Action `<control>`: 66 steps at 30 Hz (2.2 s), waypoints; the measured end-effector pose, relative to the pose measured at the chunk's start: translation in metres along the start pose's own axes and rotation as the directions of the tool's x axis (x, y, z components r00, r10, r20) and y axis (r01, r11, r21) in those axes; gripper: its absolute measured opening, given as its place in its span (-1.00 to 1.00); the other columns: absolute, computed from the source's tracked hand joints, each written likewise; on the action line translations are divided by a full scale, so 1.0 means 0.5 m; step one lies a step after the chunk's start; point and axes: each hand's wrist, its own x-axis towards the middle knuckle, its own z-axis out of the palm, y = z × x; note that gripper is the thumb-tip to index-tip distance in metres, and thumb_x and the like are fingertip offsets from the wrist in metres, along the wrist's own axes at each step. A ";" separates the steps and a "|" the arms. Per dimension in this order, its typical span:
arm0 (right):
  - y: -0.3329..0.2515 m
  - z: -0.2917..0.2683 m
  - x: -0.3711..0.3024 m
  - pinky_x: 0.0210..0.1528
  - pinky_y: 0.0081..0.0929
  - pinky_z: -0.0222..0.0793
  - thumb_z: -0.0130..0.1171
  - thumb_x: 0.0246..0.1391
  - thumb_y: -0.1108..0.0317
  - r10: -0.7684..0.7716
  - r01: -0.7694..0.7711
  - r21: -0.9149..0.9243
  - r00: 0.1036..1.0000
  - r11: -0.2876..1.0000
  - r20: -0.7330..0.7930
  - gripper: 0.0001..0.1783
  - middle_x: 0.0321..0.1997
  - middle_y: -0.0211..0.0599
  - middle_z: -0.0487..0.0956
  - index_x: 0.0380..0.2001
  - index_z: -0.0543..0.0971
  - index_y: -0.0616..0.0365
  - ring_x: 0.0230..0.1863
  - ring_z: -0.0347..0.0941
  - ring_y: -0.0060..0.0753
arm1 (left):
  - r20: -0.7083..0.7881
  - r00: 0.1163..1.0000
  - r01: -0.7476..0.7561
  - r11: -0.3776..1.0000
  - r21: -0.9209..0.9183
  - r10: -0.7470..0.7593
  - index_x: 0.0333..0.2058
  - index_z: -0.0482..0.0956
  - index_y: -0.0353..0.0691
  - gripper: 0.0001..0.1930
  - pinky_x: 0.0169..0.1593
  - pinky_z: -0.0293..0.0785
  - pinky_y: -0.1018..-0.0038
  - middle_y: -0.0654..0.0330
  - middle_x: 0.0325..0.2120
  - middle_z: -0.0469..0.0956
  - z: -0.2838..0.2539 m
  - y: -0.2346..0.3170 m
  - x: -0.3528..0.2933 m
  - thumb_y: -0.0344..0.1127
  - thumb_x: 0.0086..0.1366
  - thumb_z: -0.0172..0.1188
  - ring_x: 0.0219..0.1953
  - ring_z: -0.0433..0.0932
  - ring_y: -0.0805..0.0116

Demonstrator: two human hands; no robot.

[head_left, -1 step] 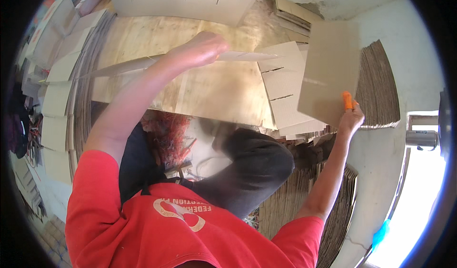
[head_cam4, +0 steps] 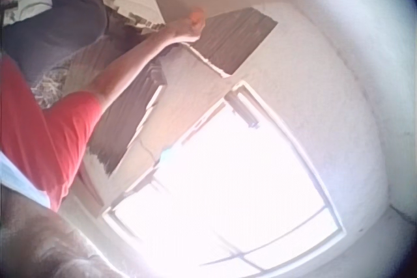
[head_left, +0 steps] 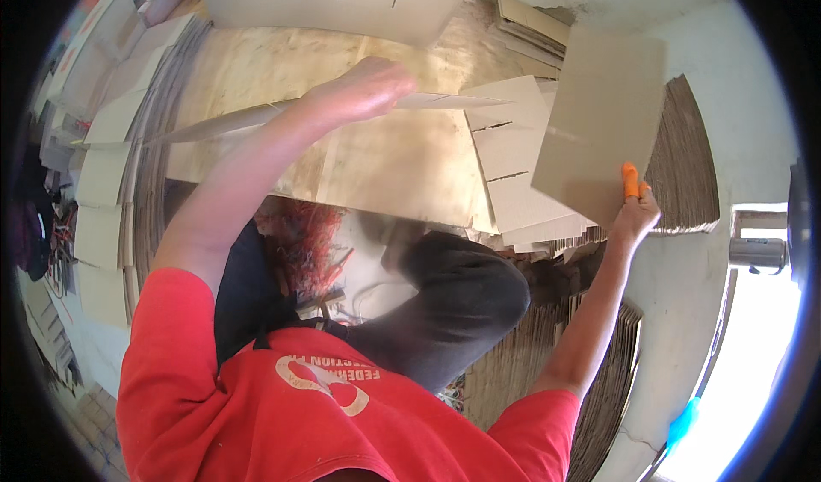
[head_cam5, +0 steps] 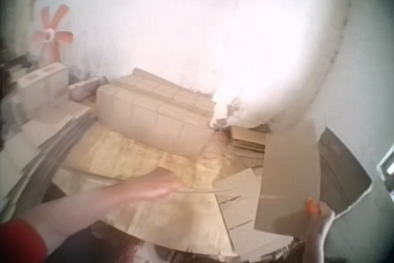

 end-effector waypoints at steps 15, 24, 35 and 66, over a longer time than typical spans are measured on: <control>-0.279 0.133 -0.135 -0.03 -0.72 0.35 0.26 -0.04 0.70 -0.182 0.134 0.156 0.917 0.979 0.354 -0.35 -0.05 -0.34 0.62 0.19 0.41 0.25 -0.14 0.42 -0.75 | 0.163 0.983 0.042 0.974 0.222 -0.079 -0.64 0.44 -0.37 -0.94 -0.46 0.44 0.18 -0.08 -0.61 0.48 -0.011 0.048 0.008 -0.61 -0.10 0.14 -0.45 0.55 -0.04; -0.285 0.158 -0.138 -0.11 -0.77 0.34 0.28 -0.02 0.65 -0.233 0.178 0.173 0.890 0.969 0.391 -0.36 -0.11 -0.41 0.64 0.19 0.43 0.20 -0.22 0.40 -0.79 | 0.106 0.993 0.028 0.967 0.253 -0.057 -0.61 0.49 -0.34 -0.95 -0.40 0.52 0.22 0.00 -0.58 0.53 0.001 0.009 -0.013 -0.58 -0.06 0.17 -0.40 0.58 0.03; -0.276 0.209 -0.173 -0.52 -0.54 0.28 0.31 0.03 0.47 -0.349 0.396 -0.033 0.842 0.918 0.411 -0.38 -0.62 -0.21 0.44 0.21 0.42 0.13 -0.62 0.21 -0.57 | 0.148 0.989 -0.036 0.983 0.182 0.009 -0.62 0.52 -0.34 -0.96 -0.36 0.56 0.26 0.01 -0.56 0.56 -0.018 0.073 -0.007 -0.52 -0.05 0.18 -0.36 0.59 0.09; -0.263 0.280 -0.245 -0.45 -0.28 0.47 0.20 0.14 0.42 -0.314 0.348 -0.013 0.861 0.937 0.400 -0.37 -0.44 -0.07 0.61 0.27 0.28 0.04 -0.51 0.57 -0.10 | 0.190 0.977 0.072 0.989 0.128 -0.096 -0.52 0.54 -0.37 -0.96 -0.33 0.56 0.21 -0.02 -0.54 0.56 -0.021 0.043 -0.046 -0.56 -0.02 0.14 -0.30 0.58 0.04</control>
